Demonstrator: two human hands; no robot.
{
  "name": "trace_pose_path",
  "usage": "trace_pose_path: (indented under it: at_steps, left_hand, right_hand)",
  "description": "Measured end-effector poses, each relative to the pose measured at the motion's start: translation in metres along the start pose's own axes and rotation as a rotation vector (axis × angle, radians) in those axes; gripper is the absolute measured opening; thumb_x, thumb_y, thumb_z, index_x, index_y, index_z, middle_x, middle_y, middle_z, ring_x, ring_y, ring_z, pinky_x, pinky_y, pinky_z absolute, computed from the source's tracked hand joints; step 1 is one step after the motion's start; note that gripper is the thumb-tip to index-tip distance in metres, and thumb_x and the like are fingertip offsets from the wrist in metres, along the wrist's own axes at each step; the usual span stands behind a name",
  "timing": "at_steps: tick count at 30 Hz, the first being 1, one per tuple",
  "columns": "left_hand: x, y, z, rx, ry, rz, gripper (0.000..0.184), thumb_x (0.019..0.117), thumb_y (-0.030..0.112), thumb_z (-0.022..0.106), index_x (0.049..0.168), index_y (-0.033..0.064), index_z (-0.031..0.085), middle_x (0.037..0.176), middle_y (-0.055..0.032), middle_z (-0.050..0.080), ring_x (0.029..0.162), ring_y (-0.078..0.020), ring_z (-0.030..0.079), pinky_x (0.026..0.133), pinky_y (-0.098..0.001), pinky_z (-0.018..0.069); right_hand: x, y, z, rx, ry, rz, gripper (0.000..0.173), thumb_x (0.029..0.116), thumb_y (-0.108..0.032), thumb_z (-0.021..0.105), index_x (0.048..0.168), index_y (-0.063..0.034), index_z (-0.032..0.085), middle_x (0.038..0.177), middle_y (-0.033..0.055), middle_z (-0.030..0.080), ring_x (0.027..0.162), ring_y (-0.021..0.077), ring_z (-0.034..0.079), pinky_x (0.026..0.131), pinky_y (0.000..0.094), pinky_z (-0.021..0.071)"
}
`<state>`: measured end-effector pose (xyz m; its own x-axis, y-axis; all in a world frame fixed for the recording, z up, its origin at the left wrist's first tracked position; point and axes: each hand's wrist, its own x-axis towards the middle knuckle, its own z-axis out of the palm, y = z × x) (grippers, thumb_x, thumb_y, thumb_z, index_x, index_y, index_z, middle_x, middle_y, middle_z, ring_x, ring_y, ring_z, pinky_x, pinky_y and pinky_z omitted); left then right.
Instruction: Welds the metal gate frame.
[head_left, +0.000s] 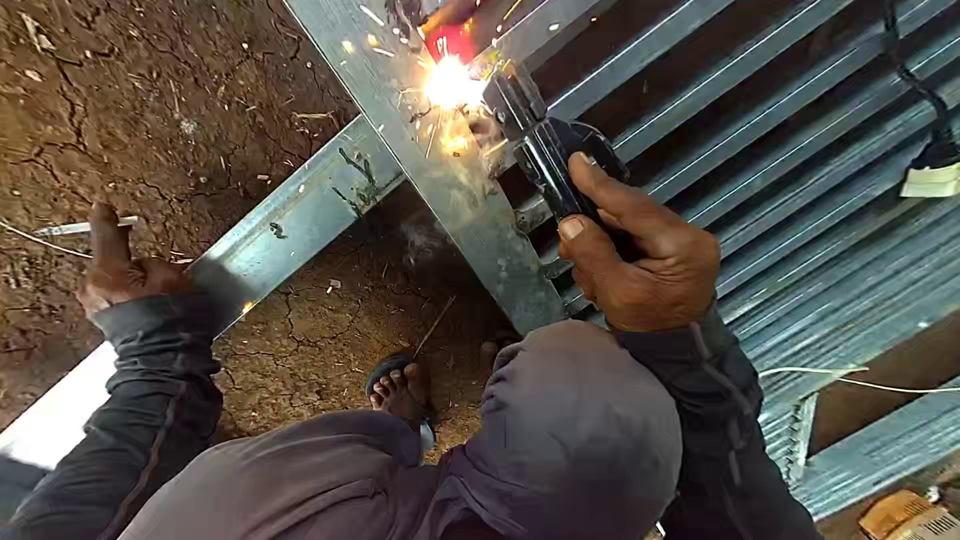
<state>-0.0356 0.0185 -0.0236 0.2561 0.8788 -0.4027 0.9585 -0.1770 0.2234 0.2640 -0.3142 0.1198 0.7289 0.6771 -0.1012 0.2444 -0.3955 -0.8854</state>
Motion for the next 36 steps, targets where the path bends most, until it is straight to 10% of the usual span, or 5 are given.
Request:
trace_pose_path:
  at_steps: [16, 36]
  left_hand:
    - [0.001, 0.0, -0.004, 0.048, -0.052, 0.026, 0.058, 0.1021, 0.017, 0.039, 0.16, 0.0183, 0.035, 0.153, -0.0181, 0.05, 0.138, -0.0411, 0.051, 0.111, -0.0641, 0.0381]
    - [0.005, -0.006, 0.007, 0.049, 0.075, 0.017, 0.061, 0.0952, 0.012, 0.04, 0.155, 0.0219, 0.046, 0.149, -0.0049, 0.057, 0.137, -0.024, 0.055, 0.114, -0.046, 0.0406]
  right_hand:
    - [0.0, -0.003, -0.005, 0.009, 0.009, 0.055, 0.042, 0.0983, -0.005, 0.064, 0.14, 0.0022, 0.06, 0.092, 0.0076, 0.074, 0.059, 0.0069, 0.063, 0.048, 0.0238, 0.055]
    - [-0.005, 0.003, -0.006, 0.069, 0.018, 0.016, 0.041, 0.098, -0.002, 0.063, 0.138, 0.0076, 0.059, 0.092, 0.0091, 0.074, 0.058, 0.0073, 0.061, 0.045, 0.0235, 0.0519]
